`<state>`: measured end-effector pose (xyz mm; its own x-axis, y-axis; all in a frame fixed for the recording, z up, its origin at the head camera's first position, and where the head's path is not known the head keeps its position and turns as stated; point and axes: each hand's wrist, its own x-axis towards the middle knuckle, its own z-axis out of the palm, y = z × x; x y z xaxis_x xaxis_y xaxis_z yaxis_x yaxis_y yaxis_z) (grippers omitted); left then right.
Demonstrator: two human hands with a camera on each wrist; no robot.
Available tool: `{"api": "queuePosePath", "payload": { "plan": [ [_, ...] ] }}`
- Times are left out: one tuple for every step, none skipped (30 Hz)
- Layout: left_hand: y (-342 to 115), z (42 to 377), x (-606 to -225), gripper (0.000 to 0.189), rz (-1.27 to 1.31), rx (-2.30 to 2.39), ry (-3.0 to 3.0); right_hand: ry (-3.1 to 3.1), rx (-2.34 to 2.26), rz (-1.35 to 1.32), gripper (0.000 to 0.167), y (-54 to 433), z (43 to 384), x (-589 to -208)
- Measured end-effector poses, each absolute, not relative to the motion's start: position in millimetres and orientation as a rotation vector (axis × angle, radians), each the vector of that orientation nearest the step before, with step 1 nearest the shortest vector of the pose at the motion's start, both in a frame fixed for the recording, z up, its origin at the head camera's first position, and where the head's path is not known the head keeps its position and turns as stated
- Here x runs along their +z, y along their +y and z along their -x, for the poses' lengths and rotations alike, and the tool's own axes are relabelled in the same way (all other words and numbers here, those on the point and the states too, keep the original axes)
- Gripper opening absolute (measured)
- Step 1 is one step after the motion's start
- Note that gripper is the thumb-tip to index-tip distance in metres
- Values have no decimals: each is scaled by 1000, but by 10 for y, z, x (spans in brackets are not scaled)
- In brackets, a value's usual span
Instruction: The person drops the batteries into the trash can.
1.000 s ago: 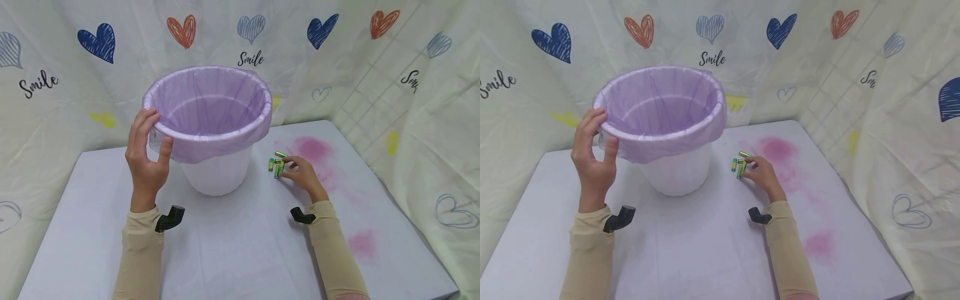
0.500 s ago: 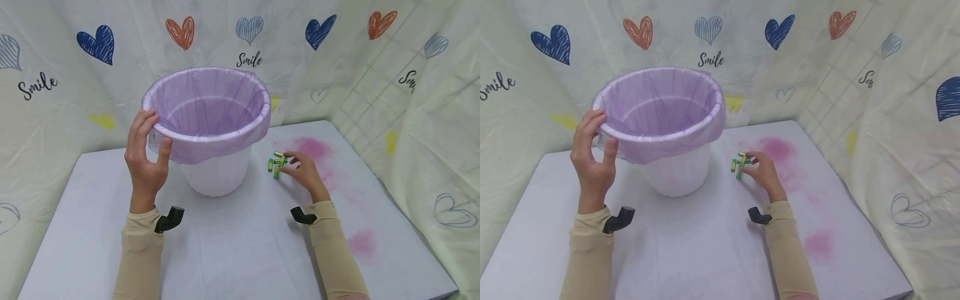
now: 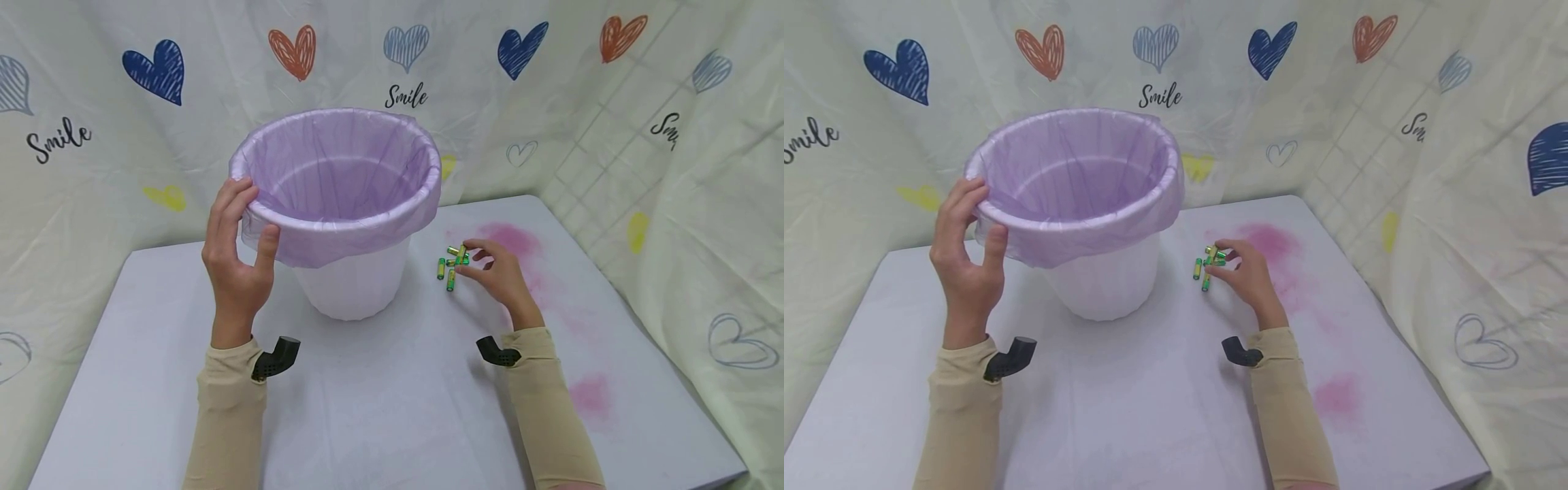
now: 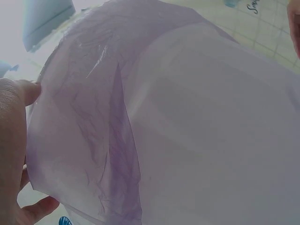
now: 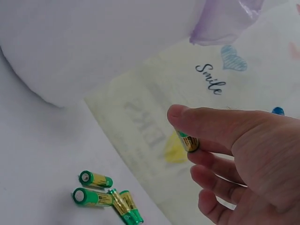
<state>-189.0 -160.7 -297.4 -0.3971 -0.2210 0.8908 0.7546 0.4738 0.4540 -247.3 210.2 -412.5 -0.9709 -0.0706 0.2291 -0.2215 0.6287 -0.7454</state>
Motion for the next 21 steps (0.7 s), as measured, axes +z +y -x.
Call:
{"api": "queuePosePath", "payload": {
  "plan": [
    [-1610, 1896, -2980, 55, 466, -1141, -1654, -2662, 1266, -244, 51, 2097, 2463, -4109],
    [-1615, 1903, -2988, 56, 466, -1141, -1655, -2654, 1272, -249, 51, 2094, 2455, -4094],
    [-1621, 1913, -2998, 56, 465, -1141, -1655, -2648, 1278, -251, 51, 2091, 2445, -4076],
    [-1630, 1928, -3012, 56, 464, -1140, -1656, -2643, 1282, -254, 51, 2088, 2438, -4064],
    [-1640, 1945, -3030, 56, 461, -1138, -1657, -2638, 1289, -255, 51, 2083, 2431, -4050],
    [-1652, 1964, -3050, 57, 459, -1136, -1659, -2634, 1293, -256, 50, 2078, 2422, -4031],
    [-1664, 1982, -3069, 57, 456, -1133, -1662, -2632, 1294, -260, 50, 2074, 2416, -4016],
    [-1675, 1999, -3088, 57, 453, -1131, -1663, -2633, 1294, -255, 50, 2069, 2409, -4002],
    [-1685, 2015, -3104, 58, 450, -1130, -1665, -2630, 1293, -252, 50, 2063, 2402, -3986],
    [-1693, 2027, -3117, 58, 449, -1129, -1667, -2626, 1293, -253, 50, 2057, 2394, -3971],
    [-1699, 2034, -3126, 58, 448, -1129, -1668, -2622, 1294, -253, 49, 2049, 2384, -3952],
    [-1701, 2038, -3131, 58, 448, -1131, -1669, -2616, 1293, -257, 49, 2041, 2374, -3936],
    [-1701, 2038, -3132, 58, 449, -1133, -1668, -2608, 1300, -254, 49, 2034, 2364, -3924],
    [-1698, 2035, -3130, 58, 450, -1136, -1667, -2603, 1302, -250, 49, 2026, 2354, -3913],
    [-1692, 2029, -3123, 57, 451, -1139, -1666, -2592, 1306, -254, 49, 2018, 2346, -3900],
    [-1684, 2019, -3114, 57, 452, -1141, -1664, -2589, 1300, -260, 49, 2011, 2339, -3891],
    [-1675, 2007, -3102, 56, 452, -1143, -1662, -2584, 1303, -261, 49, 2003, 2333, -3883],
    [-1666, 1994, -3089, 56, 454, -1146, -1661, -2579, 1305, -262, 49, 1996, 2328, -3876],
    [-1656, 1979, -3075, 56, 455, -1148, -1661, -2579, 1305, -258, 49, 1989, 2325, -3870],
    [-1647, 1964, -3061, 55, 456, -1150, -1661, -2579, 1303, -262, 49, 1981, 2322, -3861],
    [-1638, 1949, -3047, 55, 457, -1152, -1662, -2577, 1305, -269, 49, 1974, 2321, -3851]
  ]
}}
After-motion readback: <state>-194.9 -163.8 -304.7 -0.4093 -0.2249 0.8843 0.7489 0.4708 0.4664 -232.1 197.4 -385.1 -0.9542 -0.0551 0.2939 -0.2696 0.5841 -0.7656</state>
